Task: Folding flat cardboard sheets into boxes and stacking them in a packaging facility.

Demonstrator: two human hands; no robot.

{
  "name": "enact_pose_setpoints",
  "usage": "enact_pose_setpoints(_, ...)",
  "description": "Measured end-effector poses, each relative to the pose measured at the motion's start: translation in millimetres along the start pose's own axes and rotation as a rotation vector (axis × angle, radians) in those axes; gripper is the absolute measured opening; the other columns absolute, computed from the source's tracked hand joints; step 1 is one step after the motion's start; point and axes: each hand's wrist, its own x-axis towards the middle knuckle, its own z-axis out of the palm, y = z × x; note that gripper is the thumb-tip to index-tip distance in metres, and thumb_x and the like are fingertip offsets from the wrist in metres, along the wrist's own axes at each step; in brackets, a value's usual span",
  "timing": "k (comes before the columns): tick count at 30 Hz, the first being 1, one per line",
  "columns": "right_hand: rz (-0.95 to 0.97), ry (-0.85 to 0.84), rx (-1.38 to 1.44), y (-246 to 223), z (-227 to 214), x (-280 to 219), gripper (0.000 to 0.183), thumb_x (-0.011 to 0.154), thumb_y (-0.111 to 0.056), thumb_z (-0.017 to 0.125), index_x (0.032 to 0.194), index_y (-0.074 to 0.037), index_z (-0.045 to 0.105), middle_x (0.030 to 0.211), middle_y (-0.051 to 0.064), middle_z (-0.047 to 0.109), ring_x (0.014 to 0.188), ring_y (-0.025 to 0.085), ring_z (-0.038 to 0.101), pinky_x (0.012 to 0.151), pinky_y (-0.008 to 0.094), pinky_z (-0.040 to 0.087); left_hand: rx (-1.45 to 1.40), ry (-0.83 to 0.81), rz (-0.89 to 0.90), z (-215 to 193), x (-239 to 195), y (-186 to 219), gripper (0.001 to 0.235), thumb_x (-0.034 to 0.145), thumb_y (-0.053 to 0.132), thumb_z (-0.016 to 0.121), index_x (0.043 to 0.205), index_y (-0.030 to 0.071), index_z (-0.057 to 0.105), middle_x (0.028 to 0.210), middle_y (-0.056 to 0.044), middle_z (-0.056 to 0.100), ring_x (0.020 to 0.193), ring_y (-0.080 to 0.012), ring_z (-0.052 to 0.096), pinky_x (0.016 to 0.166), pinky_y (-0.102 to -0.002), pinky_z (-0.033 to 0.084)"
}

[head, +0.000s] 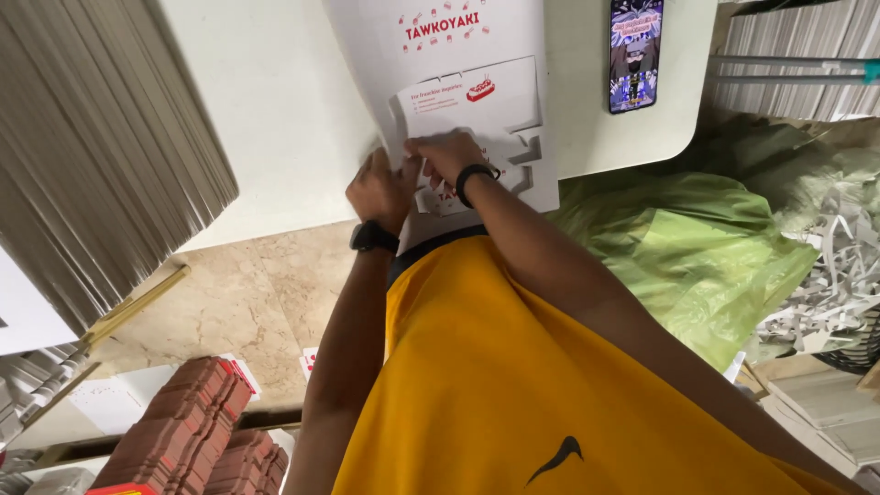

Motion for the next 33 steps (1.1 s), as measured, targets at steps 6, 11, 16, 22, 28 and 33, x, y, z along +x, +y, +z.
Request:
enact_pose_setpoints(6, -0.004, -0.069, -0.025, 33, -2, 22, 0.040, 0.084, -0.045, 0.067, 0.081, -0.006, 0.078, 0.065, 0.012, 0.070, 0.047, 0.018, 0.062, 0.041, 0.029, 0.051, -0.354, -0.435, -0.745, -3, 11, -10, 0.020, 0.075, 0.030, 0.069, 0.086, 0.017, 0.058, 0.079, -0.005, 0.072, 0.087, -0.0401, 0.075, 0.074, -0.054, 0.059)
enact_pose_setpoints(11, -0.045, -0.130, -0.168, 2, -11, -18, 0.040, 0.082, -0.042, 0.073, 0.068, -0.004, 0.071, 0.057, 0.011, 0.065, 0.046, 0.018, 0.059, 0.042, 0.028, 0.049, -0.548, -0.499, -0.786, -31, 25, -5, 0.047, 0.085, 0.045, 0.079, 0.114, 0.010, 0.068, 0.105, -0.014, 0.076, 0.111, -0.0418, 0.069, 0.092, -0.058, 0.056)
enact_pose_setpoints(16, -0.049, -0.131, -0.143, 5, -7, -6, 0.040, 0.084, -0.038, 0.073, 0.068, -0.002, 0.071, 0.058, 0.012, 0.066, 0.047, 0.018, 0.060, 0.043, 0.028, 0.049, -0.564, -0.549, -0.767, -31, 30, -13, 0.044, 0.085, 0.042, 0.080, 0.114, 0.011, 0.069, 0.103, -0.015, 0.076, 0.109, -0.0430, 0.070, 0.089, -0.056, 0.057)
enact_pose_setpoints(22, -0.011, -0.120, -0.137, 5, -5, -2, 0.038, 0.083, -0.037, 0.075, 0.067, -0.002, 0.071, 0.058, 0.011, 0.066, 0.046, 0.017, 0.060, 0.042, 0.027, 0.050, -0.589, -0.620, -0.763, -34, 36, -15, 0.044, 0.083, 0.044, 0.082, 0.111, 0.013, 0.069, 0.102, -0.015, 0.076, 0.110, -0.0428, 0.069, 0.090, -0.055, 0.057)
enact_pose_setpoints(28, 0.014, -0.104, -0.148, 1, -5, -5, 0.035, 0.081, -0.035, 0.077, 0.066, -0.003, 0.072, 0.056, 0.010, 0.065, 0.044, 0.017, 0.061, 0.042, 0.026, 0.051, -0.611, -0.666, -0.733, -36, 38, -18, 0.041, 0.084, 0.043, 0.084, 0.109, 0.014, 0.069, 0.099, -0.011, 0.077, 0.104, -0.0368, 0.073, 0.085, -0.050, 0.058)
enact_pose_setpoints(33, 0.030, -0.059, -0.126, 4, -2, 3, 0.035, 0.080, -0.036, 0.078, 0.066, -0.005, 0.073, 0.055, 0.010, 0.065, 0.044, 0.016, 0.061, 0.041, 0.026, 0.051, -0.640, -0.656, -0.711, -25, 33, -19, 0.030, 0.085, 0.033, 0.082, 0.105, 0.014, 0.069, 0.093, -0.007, 0.077, 0.097, -0.0305, 0.074, 0.082, -0.046, 0.057)
